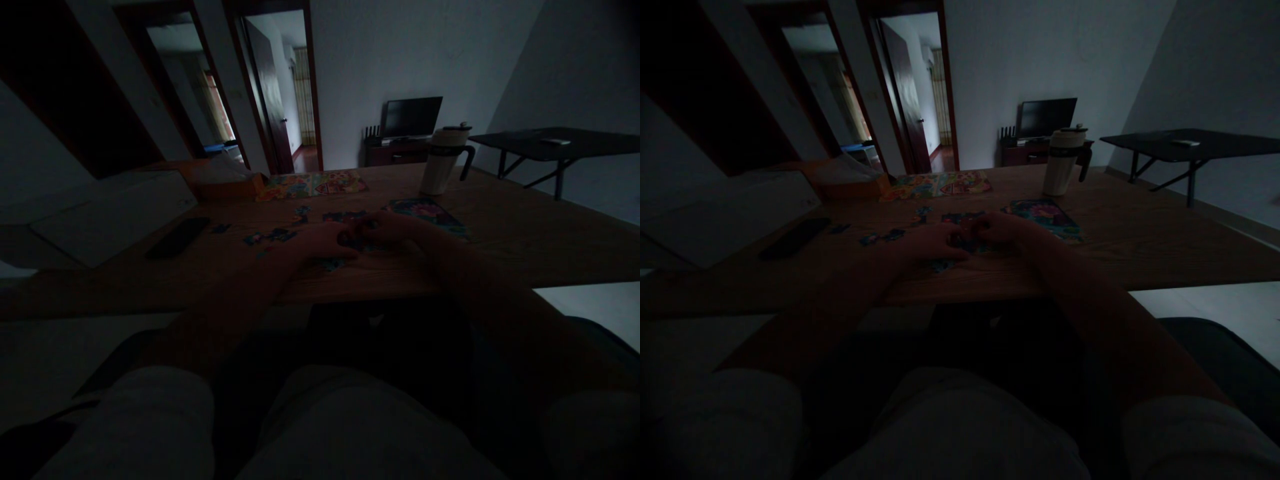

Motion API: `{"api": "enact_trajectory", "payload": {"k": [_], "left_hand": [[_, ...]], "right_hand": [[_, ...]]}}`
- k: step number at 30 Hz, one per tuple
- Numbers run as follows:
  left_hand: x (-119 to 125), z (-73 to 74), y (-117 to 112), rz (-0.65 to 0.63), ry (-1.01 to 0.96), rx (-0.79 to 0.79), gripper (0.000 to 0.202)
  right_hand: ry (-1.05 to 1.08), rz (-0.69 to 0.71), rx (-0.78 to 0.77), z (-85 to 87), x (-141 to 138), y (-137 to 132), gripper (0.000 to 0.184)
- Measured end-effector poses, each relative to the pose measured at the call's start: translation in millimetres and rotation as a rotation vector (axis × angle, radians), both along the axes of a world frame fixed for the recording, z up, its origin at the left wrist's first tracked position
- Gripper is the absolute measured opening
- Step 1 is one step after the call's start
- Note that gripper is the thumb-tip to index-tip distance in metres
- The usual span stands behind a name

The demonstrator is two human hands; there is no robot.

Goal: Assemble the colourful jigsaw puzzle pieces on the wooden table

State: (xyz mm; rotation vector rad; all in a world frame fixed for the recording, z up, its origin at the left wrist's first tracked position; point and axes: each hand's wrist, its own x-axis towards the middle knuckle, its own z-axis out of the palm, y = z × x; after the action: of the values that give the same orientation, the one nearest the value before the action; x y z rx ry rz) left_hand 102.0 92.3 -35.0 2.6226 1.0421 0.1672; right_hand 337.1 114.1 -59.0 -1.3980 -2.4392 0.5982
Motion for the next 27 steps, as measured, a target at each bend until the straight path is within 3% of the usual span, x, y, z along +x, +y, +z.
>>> {"api": "enact_trajectory", "payload": {"k": [5,9,13,27], "left_hand": [[2,-0.1,-3,-0.061,-0.071,0.040,0.034],[3,-3.3,0,-0.038,-0.098,0.000,0.038],[2,-8.1,8,0.054,-0.118,-0.099,0.058],[-2,-1.8,7,0.068,-0.113,-0.109,0.053]], "right_hand": [[0.205,-0.086,0.058,6.0,4,2,0.033],[0.631,-0.377,0.256,19.4,23,9,0.033],[0.907,-0.568,0.257,25.3,46,16,0.026],[0.809,-0.542,0.210,19.3,37,17,0.011]]}}
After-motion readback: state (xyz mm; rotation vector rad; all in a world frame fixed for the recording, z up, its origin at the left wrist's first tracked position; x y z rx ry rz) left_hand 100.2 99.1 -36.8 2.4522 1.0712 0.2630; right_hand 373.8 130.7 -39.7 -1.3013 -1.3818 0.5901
